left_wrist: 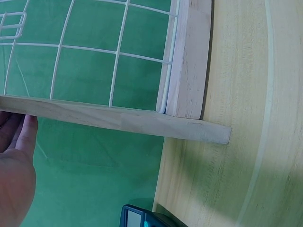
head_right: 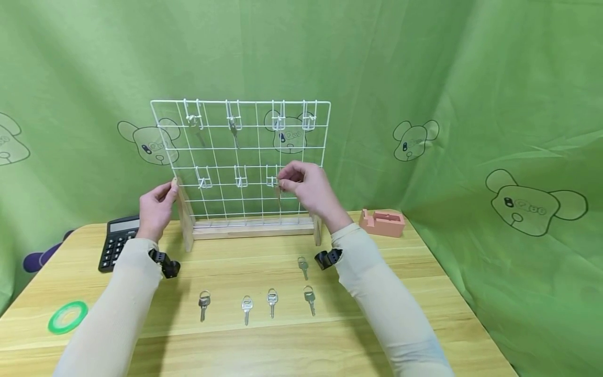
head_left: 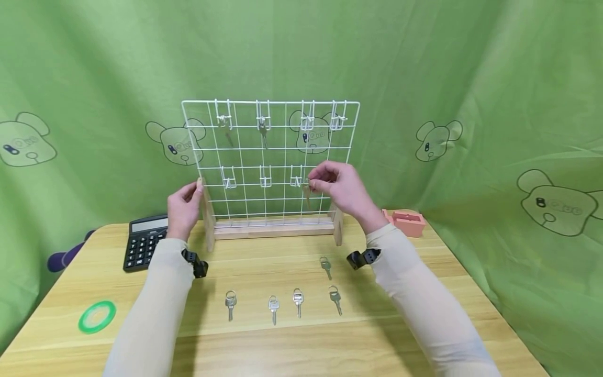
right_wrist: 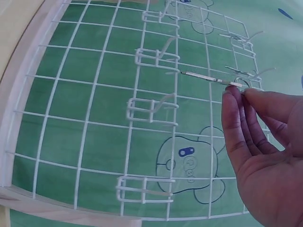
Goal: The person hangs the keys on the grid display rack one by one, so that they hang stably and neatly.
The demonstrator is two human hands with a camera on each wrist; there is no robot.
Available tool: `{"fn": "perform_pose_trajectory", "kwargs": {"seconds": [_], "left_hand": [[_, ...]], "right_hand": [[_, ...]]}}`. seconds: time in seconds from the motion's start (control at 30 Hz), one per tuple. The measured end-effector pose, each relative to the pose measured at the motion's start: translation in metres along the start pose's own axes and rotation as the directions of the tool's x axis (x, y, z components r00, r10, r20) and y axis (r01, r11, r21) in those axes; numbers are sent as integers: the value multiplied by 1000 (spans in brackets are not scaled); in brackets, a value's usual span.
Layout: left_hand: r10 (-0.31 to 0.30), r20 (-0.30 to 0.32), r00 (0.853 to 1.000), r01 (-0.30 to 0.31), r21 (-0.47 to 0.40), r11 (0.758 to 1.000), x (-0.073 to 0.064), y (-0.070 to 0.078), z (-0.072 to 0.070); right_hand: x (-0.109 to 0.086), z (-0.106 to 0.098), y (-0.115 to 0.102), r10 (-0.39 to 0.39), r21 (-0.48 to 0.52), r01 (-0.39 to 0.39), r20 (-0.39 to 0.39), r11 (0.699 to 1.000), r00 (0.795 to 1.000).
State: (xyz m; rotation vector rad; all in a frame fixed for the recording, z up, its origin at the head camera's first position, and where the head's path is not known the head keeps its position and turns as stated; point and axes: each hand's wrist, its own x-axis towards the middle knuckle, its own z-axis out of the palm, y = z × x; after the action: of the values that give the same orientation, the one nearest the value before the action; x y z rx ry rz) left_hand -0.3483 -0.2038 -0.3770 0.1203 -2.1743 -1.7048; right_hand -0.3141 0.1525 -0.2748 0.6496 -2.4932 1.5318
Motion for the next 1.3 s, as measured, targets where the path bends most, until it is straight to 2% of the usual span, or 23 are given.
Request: {"fn": "perform_pose_trajectory", "kwargs": {"seconds": [0.27,0.5,0.93,1.3], "left_hand": [[-4,0,1000,4,-5,1000,1,-1,0],[-1,0,1000,1,1,1000,1,-1,0],[-14,6,1000,14,-4,1000,0,0,0],[-22,0,1000,22,-9,1000,1,0,1]], "right_hand": [[10,-4,-17,-16,24,18,-80,1000,997],[18,-7,-27,-44,102,60,-152,993,987],[36,-14,-40,-123,190,185,-300,964,946],[49,-18,-54,-73,206,157,-367,966,927]]}}
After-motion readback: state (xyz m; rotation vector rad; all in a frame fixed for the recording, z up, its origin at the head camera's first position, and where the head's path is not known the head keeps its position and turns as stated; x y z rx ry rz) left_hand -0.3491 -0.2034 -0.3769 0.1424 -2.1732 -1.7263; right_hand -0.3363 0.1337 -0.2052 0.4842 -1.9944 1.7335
